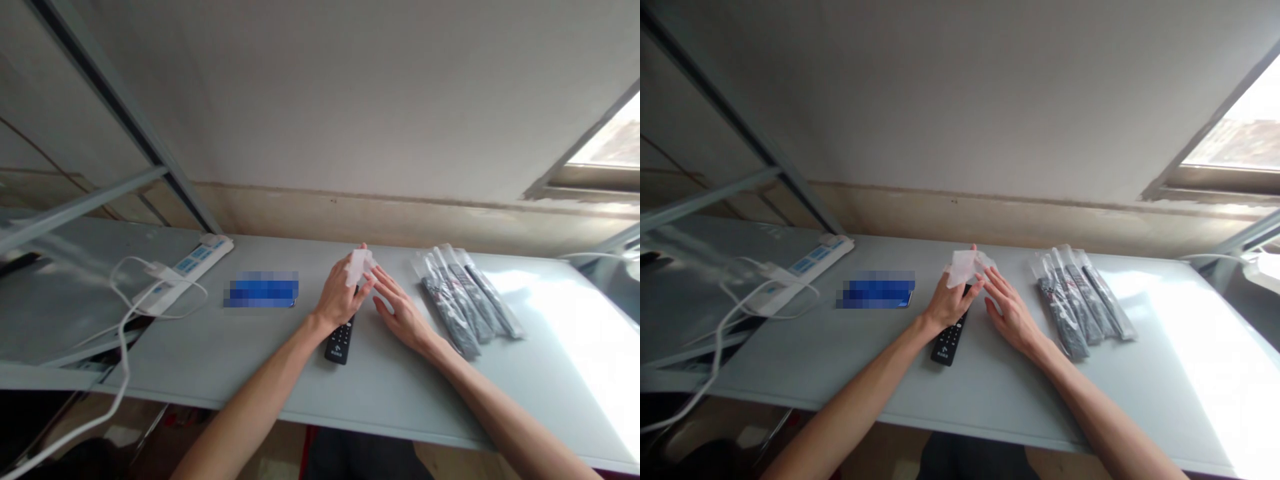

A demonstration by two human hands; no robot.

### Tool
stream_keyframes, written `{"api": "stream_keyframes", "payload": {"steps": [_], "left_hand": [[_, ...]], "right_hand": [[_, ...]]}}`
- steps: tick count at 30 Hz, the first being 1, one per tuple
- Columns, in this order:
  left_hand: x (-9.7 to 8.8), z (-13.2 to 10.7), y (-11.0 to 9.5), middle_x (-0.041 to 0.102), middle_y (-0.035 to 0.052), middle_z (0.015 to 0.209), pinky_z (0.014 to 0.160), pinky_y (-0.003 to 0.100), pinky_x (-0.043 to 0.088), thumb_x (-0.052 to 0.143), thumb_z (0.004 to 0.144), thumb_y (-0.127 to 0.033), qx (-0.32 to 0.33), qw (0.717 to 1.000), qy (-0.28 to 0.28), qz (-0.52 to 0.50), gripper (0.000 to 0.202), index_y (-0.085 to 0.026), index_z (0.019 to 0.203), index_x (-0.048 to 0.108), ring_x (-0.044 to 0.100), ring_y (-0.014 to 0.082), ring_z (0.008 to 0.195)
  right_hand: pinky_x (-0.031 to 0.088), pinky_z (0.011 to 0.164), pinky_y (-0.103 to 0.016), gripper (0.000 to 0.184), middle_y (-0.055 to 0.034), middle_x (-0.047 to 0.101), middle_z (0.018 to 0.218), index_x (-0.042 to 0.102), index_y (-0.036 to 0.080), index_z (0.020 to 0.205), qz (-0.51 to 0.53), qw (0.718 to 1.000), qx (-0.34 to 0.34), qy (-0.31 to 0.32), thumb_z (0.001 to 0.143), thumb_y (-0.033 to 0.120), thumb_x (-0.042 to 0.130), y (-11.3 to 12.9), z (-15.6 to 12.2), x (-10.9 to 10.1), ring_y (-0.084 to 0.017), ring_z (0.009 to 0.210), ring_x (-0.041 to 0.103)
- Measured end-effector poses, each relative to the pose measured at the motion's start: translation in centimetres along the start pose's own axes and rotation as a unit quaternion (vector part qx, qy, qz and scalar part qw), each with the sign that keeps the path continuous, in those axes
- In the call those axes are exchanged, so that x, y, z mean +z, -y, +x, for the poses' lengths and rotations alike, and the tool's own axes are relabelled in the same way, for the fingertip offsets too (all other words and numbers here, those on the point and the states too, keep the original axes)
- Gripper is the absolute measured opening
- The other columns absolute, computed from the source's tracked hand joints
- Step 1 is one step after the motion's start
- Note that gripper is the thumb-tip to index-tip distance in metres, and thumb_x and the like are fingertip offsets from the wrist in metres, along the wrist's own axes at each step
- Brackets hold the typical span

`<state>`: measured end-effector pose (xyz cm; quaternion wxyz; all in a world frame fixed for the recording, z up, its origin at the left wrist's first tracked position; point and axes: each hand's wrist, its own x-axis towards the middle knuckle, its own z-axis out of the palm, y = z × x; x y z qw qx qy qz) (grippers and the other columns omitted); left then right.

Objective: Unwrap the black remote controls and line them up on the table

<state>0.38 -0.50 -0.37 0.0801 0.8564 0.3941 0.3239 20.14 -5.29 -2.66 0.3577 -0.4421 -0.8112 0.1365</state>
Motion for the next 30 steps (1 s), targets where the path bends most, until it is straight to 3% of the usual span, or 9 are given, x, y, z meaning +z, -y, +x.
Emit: {"api": "stream_keyframes", "payload": {"steps": [4, 9, 12, 15, 18, 21, 24, 27, 30], "left_hand": [[-0.6, -0.1, -0.1, 0.038, 0.0039, 0.172, 0.131, 0.046, 0.031, 0.03, 0.106, -0.015, 0.062, 0.998, 0.006, 0.021, 0.068, -0.029, 0.171, 0.018, 0.034, 0.0213, 0.16], [-2.0, 0.0, 0.4, 0.036, 0.0021, 0.172, 0.134, 0.055, 0.024, 0.029, 0.103, -0.006, 0.059, 0.992, -0.05, 0.095, 0.072, -0.031, 0.171, 0.022, 0.023, 0.0232, 0.164], [-2.2, 0.0, 1.1, 0.036, 0.0017, 0.172, 0.134, 0.056, 0.023, 0.03, 0.102, -0.004, 0.056, 0.99, -0.069, 0.113, 0.071, -0.029, 0.169, 0.029, 0.018, 0.0222, 0.165], [-1.7, 0.1, 1.7, 0.038, 0.0002, 0.171, 0.134, 0.056, 0.023, 0.032, 0.097, 0.001, 0.051, 0.99, -0.046, 0.119, 0.074, -0.027, 0.165, 0.037, 0.016, 0.0209, 0.166], [-1.0, 0.2, 2.1, 0.042, 0.0015, 0.169, 0.133, 0.057, 0.025, 0.036, 0.088, 0.006, 0.036, 0.993, -0.006, 0.116, 0.08, -0.025, 0.162, 0.044, 0.017, 0.022, 0.165], [-0.3, 0.2, 1.8, 0.038, 0.0063, 0.171, 0.133, 0.056, 0.027, 0.04, 0.088, 0.005, 0.03, 0.993, 0.028, 0.11, 0.079, -0.023, 0.163, 0.042, 0.019, 0.0237, 0.165], [0.0, 0.1, 0.9, 0.03, 0.0086, 0.175, 0.133, 0.052, 0.027, 0.043, 0.1, -0.007, 0.066, 0.991, 0.054, 0.102, 0.066, -0.021, 0.164, 0.037, 0.021, 0.0237, 0.164], [-0.1, 0.1, 0.0, 0.034, 0.008, 0.173, 0.134, 0.052, 0.025, 0.042, 0.109, -0.021, 0.114, 0.985, 0.085, 0.096, 0.055, -0.021, 0.164, 0.038, 0.023, 0.0238, 0.164], [-0.2, 0.1, -0.3, 0.042, 0.0085, 0.169, 0.134, 0.051, 0.025, 0.038, 0.112, -0.024, 0.126, 0.983, 0.094, 0.096, 0.049, -0.018, 0.16, 0.044, 0.027, 0.0243, 0.163]], "right_hand": [[0.05, 0.118, -0.052, 0.046, -0.014, 0.064, 0.149, 0.059, 0.025, 0.152, 0.01, 1.0, 0.003, 0.029, 0.108, 0.028, 0.047, 0.9, -0.1, -0.1, -0.031, 0.137, 0.063], [0.042, 0.123, -0.055, 0.057, -0.0124, 0.056, 0.159, 0.054, 0.027, 0.157, 0.113, 0.993, 0.029, 0.021, 0.107, 0.054, 0.051, 2.3, 0.1, -1.4, -0.033, 0.148, 0.052], [0.042, 0.12, -0.058, 0.068, -0.0125, 0.066, 0.148, 0.061, 0.026, 0.151, 0.199, 0.978, 0.07, 0.001, 0.101, 0.071, 0.05, 2.7, 0.2, -1.9, -0.036, 0.14, 0.059], [0.053, 0.107, -0.047, 0.058, -0.0103, 0.08, 0.12, 0.076, 0.022, 0.127, 0.249, 0.955, 0.155, -0.052, 0.103, 0.068, 0.051, 2.6, 0.4, -1.9, -0.032, 0.115, 0.072], [0.057, 0.085, -0.035, 0.048, -0.0069, 0.079, 0.089, 0.08, 0.019, 0.093, 0.252, 0.937, 0.22, -0.095, 0.099, 0.063, 0.061, 1.9, 0.7, -1.6, -0.025, 0.088, 0.072], [0.051, 0.068, -0.031, 0.051, -0.0048, 0.073, 0.073, 0.073, 0.019, 0.076, 0.235, 0.936, 0.243, -0.097, 0.093, 0.066, 0.067, 1.3, 0.9, -1.4, -0.021, 0.072, 0.066], [0.046, 0.063, -0.03, 0.053, -0.0028, 0.068, 0.065, 0.066, 0.02, 0.067, 0.215, 0.943, 0.241, -0.083, 0.092, 0.066, 0.068, 1.5, 0.9, -1.3, -0.018, 0.063, 0.059], [0.047, 0.064, -0.03, 0.052, -0.0016, 0.065, 0.064, 0.064, 0.02, 0.066, 0.225, 0.946, 0.225, -0.065, 0.092, 0.064, 0.069, 2.2, 0.8, -1.3, -0.017, 0.061, 0.057], [0.048, 0.065, -0.03, 0.05, -0.0015, 0.065, 0.065, 0.064, 0.02, 0.068, 0.249, 0.943, 0.215, -0.054, 0.094, 0.063, 0.068, 2.5, 0.8, -1.4, -0.017, 0.062, 0.057]]}}
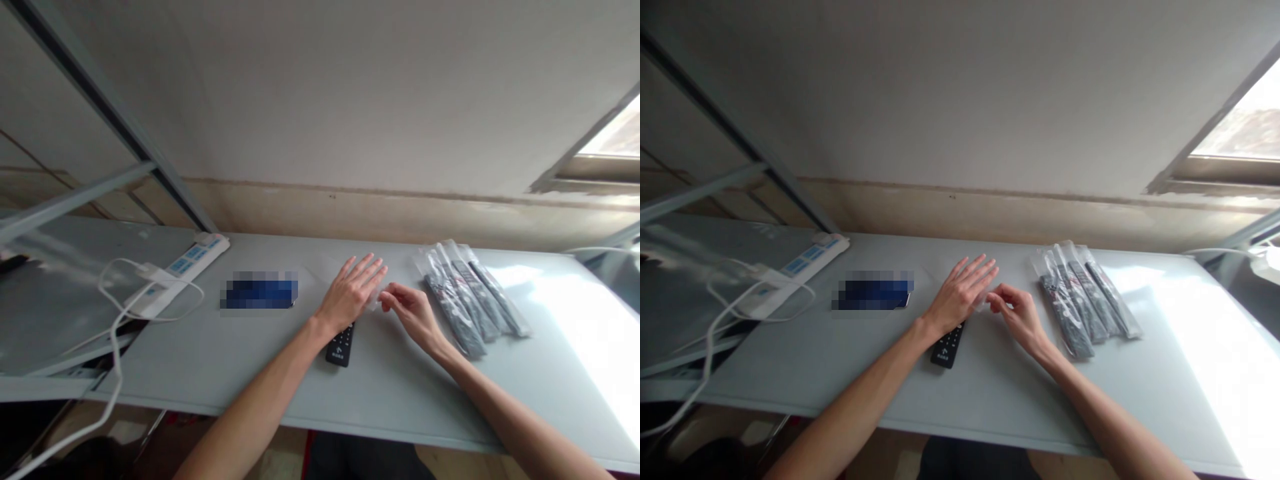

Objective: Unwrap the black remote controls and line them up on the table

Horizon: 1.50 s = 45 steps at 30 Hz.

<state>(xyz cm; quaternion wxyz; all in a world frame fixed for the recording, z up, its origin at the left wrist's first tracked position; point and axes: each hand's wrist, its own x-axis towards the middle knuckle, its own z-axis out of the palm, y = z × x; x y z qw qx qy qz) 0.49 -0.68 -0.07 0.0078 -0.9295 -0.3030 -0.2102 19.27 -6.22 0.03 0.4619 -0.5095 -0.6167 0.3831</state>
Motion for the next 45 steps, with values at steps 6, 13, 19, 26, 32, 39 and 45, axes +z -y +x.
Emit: {"api": "stream_keyframes", "payload": {"steps": [6, 13, 19, 26, 32, 39, 45], "left_hand": [[0.8, -0.3, 1.0, 0.058, 0.0073, 0.158, 0.13, 0.053, 0.032, 0.044, 0.111, -0.021, -0.006, 0.999, -0.052, -0.005, 0.037, -0.018, 0.141, 0.065, 0.038, 0.026, 0.157], [0.9, -0.5, 1.3, 0.067, 0.0048, 0.147, 0.123, 0.055, 0.042, 0.052, 0.108, -0.018, -0.003, 0.993, -0.119, -0.013, 0.026, -0.019, 0.106, 0.078, 0.047, 0.0269, 0.15], [0.6, -0.4, 1.4, 0.064, 0.0075, 0.151, 0.123, 0.055, 0.042, 0.051, 0.108, -0.017, 0.011, 0.993, -0.121, 0.003, 0.025, -0.018, 0.112, 0.075, 0.047, 0.027, 0.151], [1.1, -0.4, 1.6, 0.065, 0.0099, 0.149, 0.124, 0.051, 0.042, 0.043, 0.102, 0.0, 0.003, 0.996, -0.089, -0.014, 0.047, -0.017, 0.142, 0.062, 0.051, 0.0239, 0.148], [1.1, -0.5, 1.4, 0.068, 0.0079, 0.142, 0.125, 0.051, 0.038, 0.045, 0.095, 0.003, 0.011, 0.999, -0.043, -0.005, 0.061, -0.02, 0.152, 0.051, 0.051, 0.0255, 0.145], [-0.1, -0.5, 1.3, 0.07, 0.0085, 0.131, 0.122, 0.05, 0.04, 0.046, 0.092, 0.006, -0.01, 0.999, -0.043, 0.026, 0.064, -0.017, 0.151, 0.05, 0.052, 0.0283, 0.139], [-0.2, -0.2, 0.2, 0.07, 0.0101, 0.12, 0.116, 0.046, 0.046, 0.048, 0.096, 0.001, -0.024, 0.996, -0.075, 0.03, 0.036, -0.015, 0.125, 0.063, 0.053, 0.0292, 0.134]], "right_hand": [[0.047, 0.064, -0.029, 0.044, -0.0021, 0.065, 0.068, 0.068, 0.019, 0.077, 0.014, 1.0, 0.0, 0.027, 0.098, 0.058, 0.064, -0.4, 0.1, -0.3, -0.017, 0.066, 0.059], [0.044, 0.061, -0.027, 0.034, -0.0003, 0.062, 0.067, 0.067, 0.019, 0.078, -0.021, 1.0, -0.001, 0.015, 0.096, 0.048, 0.063, -0.2, 0.2, 0.0, -0.015, 0.062, 0.055], [0.042, 0.059, -0.027, 0.026, 0.0014, 0.057, 0.065, 0.056, 0.022, 0.07, -0.099, 0.993, -0.04, -0.05, 0.092, 0.033, 0.057, -1.1, -0.1, 0.5, -0.014, 0.06, 0.051], [0.053, 0.063, -0.027, 0.017, 0.0027, 0.061, 0.076, 0.056, 0.023, 0.086, -0.062, 0.986, -0.087, -0.131, 0.093, 0.031, 0.069, -1.8, -0.1, 0.3, -0.013, 0.063, 0.06], [0.058, 0.063, -0.027, 0.01, -0.0004, 0.065, 0.081, 0.065, 0.021, 0.087, -0.099, 0.975, -0.185, -0.078, 0.096, 0.023, 0.069, -1.4, -0.5, 0.8, -0.014, 0.069, 0.063], [0.059, 0.065, -0.026, 0.009, -0.0023, 0.07, 0.086, 0.07, 0.021, 0.094, -0.101, 0.965, -0.218, -0.103, 0.097, 0.014, 0.065, -1.4, -0.2, 1.4, -0.014, 0.073, 0.066], [0.057, 0.068, -0.029, 0.015, -0.0027, 0.07, 0.089, 0.071, 0.022, 0.095, -0.142, 0.955, -0.242, -0.099, 0.097, 0.01, 0.062, -1.7, -1.1, 1.2, -0.014, 0.073, 0.065]]}}
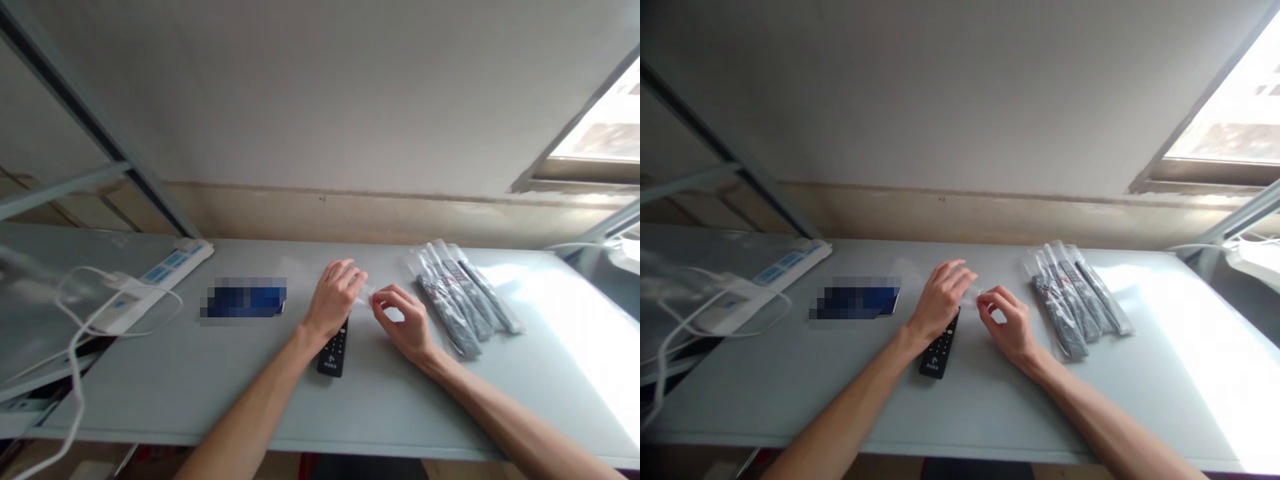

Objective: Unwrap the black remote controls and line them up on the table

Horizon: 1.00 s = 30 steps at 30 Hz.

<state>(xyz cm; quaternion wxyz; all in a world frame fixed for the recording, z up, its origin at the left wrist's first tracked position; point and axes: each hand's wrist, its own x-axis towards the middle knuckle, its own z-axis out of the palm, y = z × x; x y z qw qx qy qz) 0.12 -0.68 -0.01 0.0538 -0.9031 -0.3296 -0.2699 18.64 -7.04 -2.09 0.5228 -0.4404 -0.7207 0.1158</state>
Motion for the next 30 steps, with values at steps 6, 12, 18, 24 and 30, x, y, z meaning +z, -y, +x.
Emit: {"api": "stream_keyframes", "payload": {"steps": [6, 12, 18, 24, 30], "left_hand": [[0.9, -0.2, 0.3, 0.063, 0.0099, 0.114, 0.114, 0.048, 0.046, 0.051, 0.099, -0.006, -0.005, 0.998, 0.038, 0.04, 0.03, -0.019, 0.124, 0.06, 0.055, 0.0278, 0.118], [1.5, -0.5, 0.8, 0.06, 0.0101, 0.117, 0.113, 0.048, 0.045, 0.051, 0.103, -0.017, 0.008, 0.999, 0.048, 0.025, 0.016, -0.02, 0.118, 0.057, 0.053, 0.0284, 0.119], [1.5, -0.5, 0.8, 0.061, 0.0091, 0.116, 0.101, 0.043, 0.048, 0.045, 0.102, -0.015, -0.001, 0.999, 0.046, 0.007, 0.02, -0.02, 0.12, 0.053, 0.053, 0.0263, 0.108], [0.9, 0.0, 1.4, 0.065, 0.0081, 0.112, 0.098, 0.04, 0.048, 0.047, 0.106, -0.022, 0.009, 0.999, 0.03, -0.007, 0.015, -0.019, 0.118, 0.056, 0.057, 0.0251, 0.107], [0.6, 0.2, 2.0, 0.069, 0.0084, 0.108, 0.101, 0.04, 0.048, 0.049, 0.105, -0.02, 0.01, 1.0, -0.018, 0.011, 0.015, -0.018, 0.111, 0.063, 0.059, 0.0253, 0.109]], "right_hand": [[0.062, 0.082, -0.034, 0.032, -0.0084, 0.071, 0.115, 0.074, 0.027, 0.121, -0.028, 0.998, -0.048, 0.012, 0.1, 0.008, 0.058, 0.1, 0.1, 0.0, -0.019, 0.096, 0.07], [0.063, 0.085, -0.04, 0.043, -0.0089, 0.067, 0.117, 0.073, 0.031, 0.128, -0.08, 0.993, -0.07, 0.04, 0.097, 0.005, 0.057, 0.1, 0.3, 0.1, -0.022, 0.101, 0.068], [0.059, 0.09, -0.044, 0.038, -0.0087, 0.068, 0.113, 0.069, 0.03, 0.131, -0.09, 0.994, -0.058, 0.026, 0.1, 0.011, 0.057, -0.3, -0.1, 0.4, -0.024, 0.098, 0.065], [0.055, 0.087, -0.04, 0.024, -0.0069, 0.07, 0.103, 0.072, 0.025, 0.111, -0.064, 0.997, -0.04, 0.004, 0.101, 0.01, 0.056, -0.5, 0.3, 0.0, -0.024, 0.096, 0.063], [0.055, 0.085, -0.039, 0.032, -0.0072, 0.067, 0.102, 0.074, 0.026, 0.118, -0.089, 0.995, -0.03, -0.012, 0.1, 0.009, 0.055, -0.4, 0.3, 0.0, -0.024, 0.095, 0.062]]}}
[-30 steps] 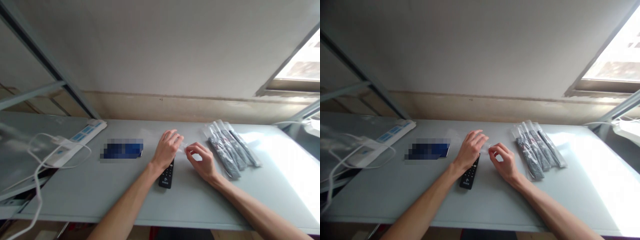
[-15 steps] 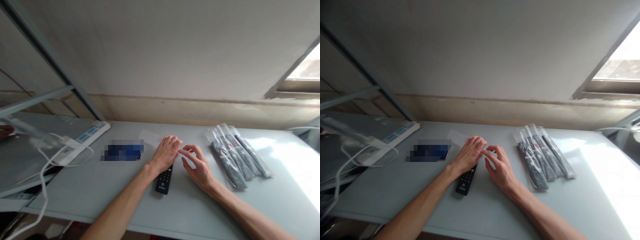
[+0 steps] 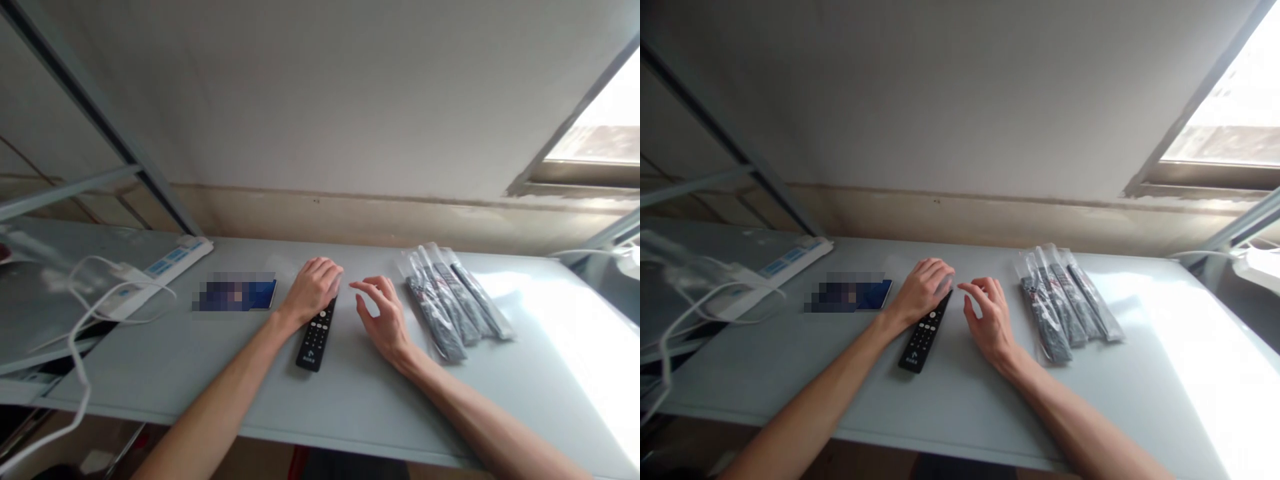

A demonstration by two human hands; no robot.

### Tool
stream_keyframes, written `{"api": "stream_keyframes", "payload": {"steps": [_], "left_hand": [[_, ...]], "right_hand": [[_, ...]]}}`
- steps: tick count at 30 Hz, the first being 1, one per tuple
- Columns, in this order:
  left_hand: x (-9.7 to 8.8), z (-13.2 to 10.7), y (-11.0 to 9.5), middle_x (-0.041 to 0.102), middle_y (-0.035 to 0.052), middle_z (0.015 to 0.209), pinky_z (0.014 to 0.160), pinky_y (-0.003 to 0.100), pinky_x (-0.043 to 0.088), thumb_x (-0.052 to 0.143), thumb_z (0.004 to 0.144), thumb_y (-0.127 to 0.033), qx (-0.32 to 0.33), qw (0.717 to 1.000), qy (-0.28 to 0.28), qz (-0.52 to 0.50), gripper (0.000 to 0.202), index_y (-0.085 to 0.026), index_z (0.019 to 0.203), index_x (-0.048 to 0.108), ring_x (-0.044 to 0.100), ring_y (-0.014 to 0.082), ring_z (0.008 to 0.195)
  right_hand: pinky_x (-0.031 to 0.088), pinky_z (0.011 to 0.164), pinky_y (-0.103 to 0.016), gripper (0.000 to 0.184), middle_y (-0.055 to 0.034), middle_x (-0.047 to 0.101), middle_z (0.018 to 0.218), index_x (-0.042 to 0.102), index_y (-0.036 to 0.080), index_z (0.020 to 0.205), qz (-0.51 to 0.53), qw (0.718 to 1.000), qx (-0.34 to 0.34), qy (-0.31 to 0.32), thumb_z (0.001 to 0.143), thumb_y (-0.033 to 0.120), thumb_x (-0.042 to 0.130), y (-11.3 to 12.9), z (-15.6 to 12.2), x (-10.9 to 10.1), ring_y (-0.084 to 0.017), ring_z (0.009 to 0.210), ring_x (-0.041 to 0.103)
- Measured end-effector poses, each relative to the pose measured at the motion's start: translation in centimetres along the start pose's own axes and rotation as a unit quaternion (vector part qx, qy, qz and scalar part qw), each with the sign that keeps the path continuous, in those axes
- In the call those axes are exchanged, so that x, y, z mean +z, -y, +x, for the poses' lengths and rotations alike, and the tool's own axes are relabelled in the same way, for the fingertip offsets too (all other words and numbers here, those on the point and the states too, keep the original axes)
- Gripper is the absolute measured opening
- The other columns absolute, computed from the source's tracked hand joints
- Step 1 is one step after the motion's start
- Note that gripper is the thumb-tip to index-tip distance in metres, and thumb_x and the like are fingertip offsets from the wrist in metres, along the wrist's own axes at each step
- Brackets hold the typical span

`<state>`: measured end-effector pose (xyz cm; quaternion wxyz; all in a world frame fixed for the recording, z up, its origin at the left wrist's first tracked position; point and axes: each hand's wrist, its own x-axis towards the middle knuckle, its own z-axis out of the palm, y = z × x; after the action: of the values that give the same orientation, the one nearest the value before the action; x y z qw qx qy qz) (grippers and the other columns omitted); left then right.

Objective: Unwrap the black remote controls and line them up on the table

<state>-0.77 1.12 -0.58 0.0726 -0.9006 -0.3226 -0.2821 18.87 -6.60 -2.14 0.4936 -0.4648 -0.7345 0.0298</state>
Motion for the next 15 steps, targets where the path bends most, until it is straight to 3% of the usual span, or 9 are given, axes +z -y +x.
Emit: {"api": "stream_keyframes", "payload": {"steps": [7, 15], "left_hand": [[0.3, -0.2, -0.6, 0.071, 0.0078, 0.106, 0.099, 0.039, 0.048, 0.05, 0.105, -0.019, 0.023, 0.999, 0.007, -0.027, 0.015, -0.018, 0.108, 0.065, 0.061, 0.0248, 0.109], [-0.4, -0.2, -1.2, 0.073, 0.0096, 0.106, 0.101, 0.041, 0.047, 0.05, 0.104, -0.019, 0.065, 0.996, 0.022, -0.064, 0.021, -0.016, 0.116, 0.067, 0.061, 0.0259, 0.109]], "right_hand": [[0.057, 0.087, -0.045, 0.044, -0.0095, 0.068, 0.11, 0.078, 0.028, 0.118, -0.015, 0.998, -0.06, 0.032, 0.093, 0.0, 0.054, 0.2, -0.4, 0.0, -0.026, 0.1, 0.061], [0.055, 0.1, -0.05, 0.048, -0.0121, 0.072, 0.132, 0.07, 0.023, 0.133, -0.03, 0.984, -0.149, 0.092, 0.095, 0.002, 0.049, 0.8, -0.5, -0.1, -0.029, 0.125, 0.061]]}}
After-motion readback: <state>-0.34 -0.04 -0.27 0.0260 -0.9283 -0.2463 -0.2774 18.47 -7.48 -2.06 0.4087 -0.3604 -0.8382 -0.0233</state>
